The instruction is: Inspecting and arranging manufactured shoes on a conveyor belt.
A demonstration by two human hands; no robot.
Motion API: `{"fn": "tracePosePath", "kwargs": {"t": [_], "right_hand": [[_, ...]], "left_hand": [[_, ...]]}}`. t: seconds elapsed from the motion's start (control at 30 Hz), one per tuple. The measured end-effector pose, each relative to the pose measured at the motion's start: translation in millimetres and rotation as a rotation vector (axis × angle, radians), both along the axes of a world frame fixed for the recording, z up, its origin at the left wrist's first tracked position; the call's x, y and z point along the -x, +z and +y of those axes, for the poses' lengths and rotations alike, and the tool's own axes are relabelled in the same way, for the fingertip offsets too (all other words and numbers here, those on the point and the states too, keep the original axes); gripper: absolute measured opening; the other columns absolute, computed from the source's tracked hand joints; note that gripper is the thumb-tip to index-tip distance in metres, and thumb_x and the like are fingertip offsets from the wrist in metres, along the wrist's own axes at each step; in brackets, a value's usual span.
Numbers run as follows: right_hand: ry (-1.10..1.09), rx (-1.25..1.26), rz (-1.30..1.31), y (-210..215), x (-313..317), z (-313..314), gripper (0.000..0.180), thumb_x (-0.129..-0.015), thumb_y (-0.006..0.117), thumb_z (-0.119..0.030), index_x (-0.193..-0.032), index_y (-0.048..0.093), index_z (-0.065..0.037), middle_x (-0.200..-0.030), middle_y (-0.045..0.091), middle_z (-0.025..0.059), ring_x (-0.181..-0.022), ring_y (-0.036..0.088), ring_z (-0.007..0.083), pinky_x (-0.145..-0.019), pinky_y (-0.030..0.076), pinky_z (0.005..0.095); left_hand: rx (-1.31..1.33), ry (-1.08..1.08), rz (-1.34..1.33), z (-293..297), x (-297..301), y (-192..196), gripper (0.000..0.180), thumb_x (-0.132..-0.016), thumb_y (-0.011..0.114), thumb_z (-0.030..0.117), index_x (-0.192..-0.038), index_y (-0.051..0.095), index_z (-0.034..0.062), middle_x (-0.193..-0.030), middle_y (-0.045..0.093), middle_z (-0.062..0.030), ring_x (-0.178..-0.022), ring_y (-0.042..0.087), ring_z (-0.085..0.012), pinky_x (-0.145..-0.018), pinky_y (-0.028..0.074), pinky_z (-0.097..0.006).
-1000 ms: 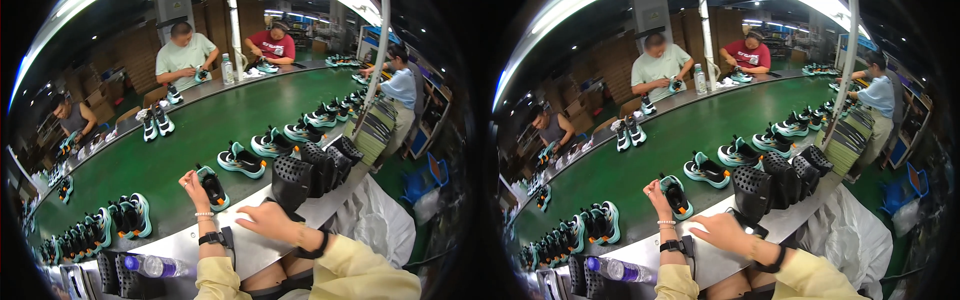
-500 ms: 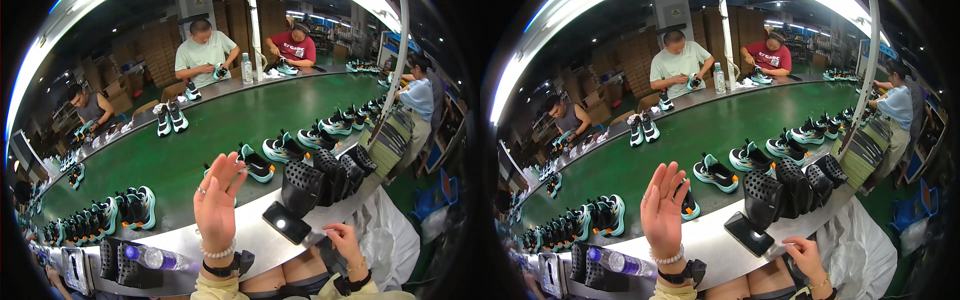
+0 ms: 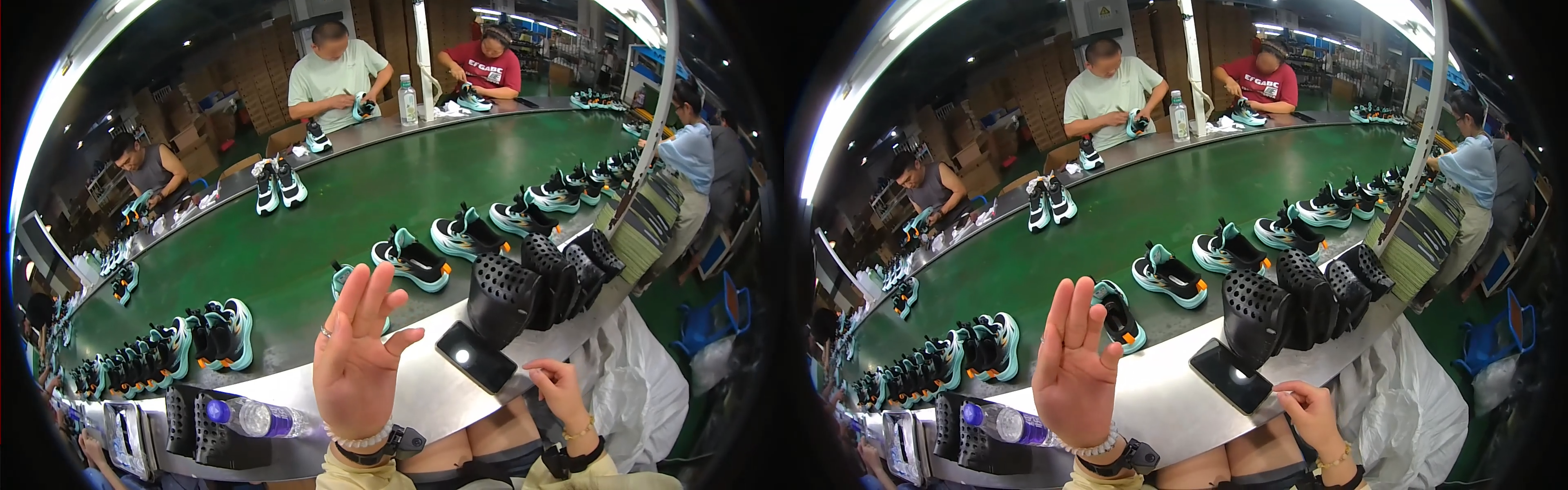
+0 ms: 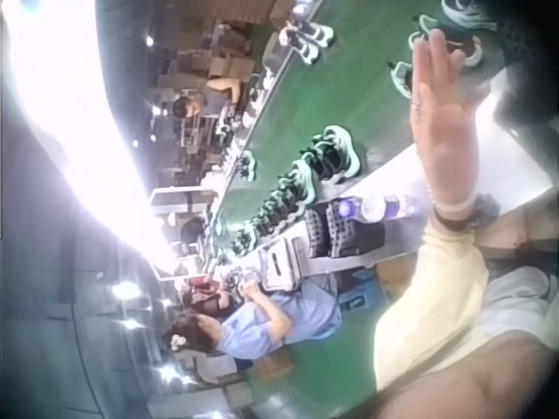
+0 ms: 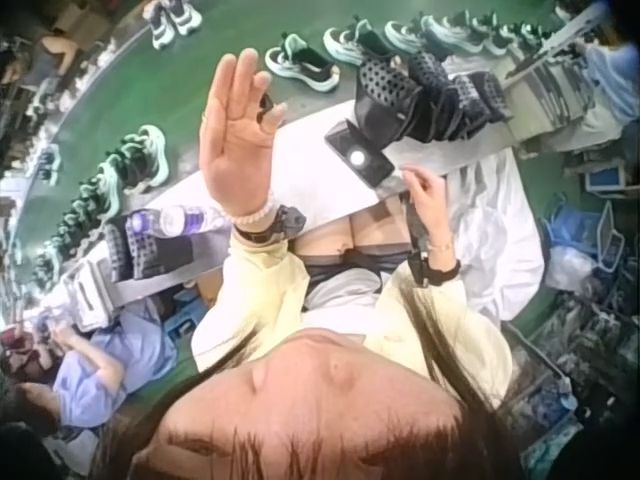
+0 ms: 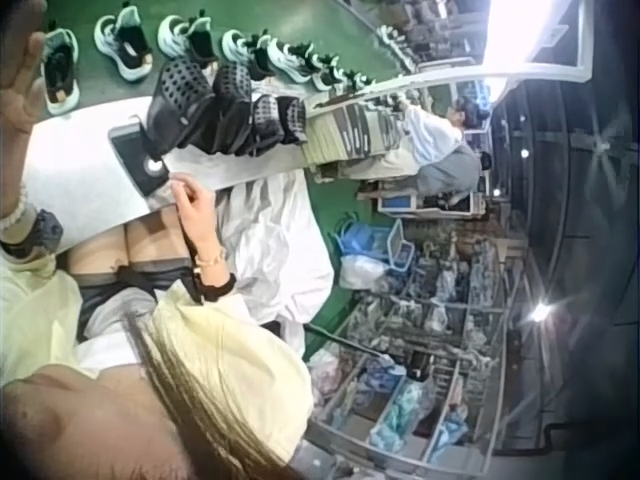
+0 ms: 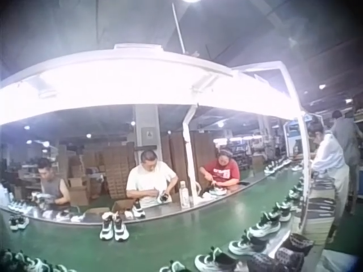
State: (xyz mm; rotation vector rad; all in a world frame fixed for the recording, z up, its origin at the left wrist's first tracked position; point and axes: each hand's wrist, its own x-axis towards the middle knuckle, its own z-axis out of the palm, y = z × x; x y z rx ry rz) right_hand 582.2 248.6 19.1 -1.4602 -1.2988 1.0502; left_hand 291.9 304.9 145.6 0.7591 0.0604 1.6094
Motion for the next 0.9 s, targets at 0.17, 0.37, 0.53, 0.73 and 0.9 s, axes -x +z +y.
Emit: {"fn": "tracePosePath", "kwargs": {"t": [0.17, 0.37, 0.53, 0.73, 0.9], "right_hand": [[-0.011, 0.05, 0.052, 2.9, 1.4, 2.2, 0.015, -0.09, 0.064, -0.009, -0.098, 0.07, 0.002, -0.056, 0.046, -0.0078, -0.053, 0.035, 0.0004, -0.047, 0.026, 0.0223], [-0.384, -0.292, -0.309, 20.5, -37.0, 8.1, 0.016, -0.088, 0.066, -0.011, -0.096, 0.068, 0.002, -0.053, 0.043, -0.0009, -0.051, 0.037, 0.0042, -0.047, 0.029, 0.0256], [-0.679, -0.568, -0.371, 62.0, -115.7, 41.9, 0.017, -0.092, 0.064, -0.013, -0.103, 0.067, -0.001, -0.06, 0.045, -0.0023, -0.056, 0.039, 0.0051, -0.05, 0.033, 0.0256], [-0.818, -0.694, -0.711, 44.0, -238.6, 95.2, 0.036, -0.092, 0.064, -0.026, -0.12, 0.059, -0.003, -0.1, 0.066, 0.0126, -0.094, 0.063, 0.0291, -0.084, 0.048, 0.0392], [-0.655, -0.576, -0.667, -9.0, -256.8, 127.5, 0.044, -0.095, 0.057, -0.037, -0.123, 0.057, -0.002, -0.114, 0.065, 0.0172, -0.108, 0.061, 0.0346, -0.093, 0.047, 0.0399]], "left_hand": [[0.009, 0.033, -0.015, 6.1, -1.4, -3.9, 0.035, -0.104, 0.037, 0.025, -0.129, 0.046, 0.0022, -0.145, 0.043, -0.0203, -0.125, 0.05, -0.0303, -0.089, 0.055, -0.046], [-0.019, 0.242, -0.017, 16.2, -3.1, -2.0, 0.026, -0.102, 0.045, 0.034, -0.099, 0.05, 0.0084, -0.132, 0.054, -0.0132, -0.124, 0.05, -0.0256, -0.085, 0.055, -0.041], [0.08, 0.882, 0.464, 45.6, 9.4, -30.2, 0.021, -0.099, 0.051, 0.018, -0.114, 0.05, 0.0037, -0.14, 0.044, -0.0149, -0.128, 0.047, -0.0263, -0.094, 0.049, -0.038], [0.278, 0.892, 1.517, 95.6, 44.4, -168.8, 0.057, -0.083, 0.073, 0.02, -0.13, 0.046, 0.0032, -0.158, 0.011, -0.0293, -0.144, 0.024, -0.0431, -0.114, 0.026, -0.043], [0.314, 0.895, 1.582, 116.3, 45.9, -205.6, 0.03, -0.081, 0.075, 0.018, -0.1, 0.058, 0.0028, -0.155, 0.024, -0.031, -0.135, 0.04, -0.0438, -0.108, 0.035, -0.04]]}}
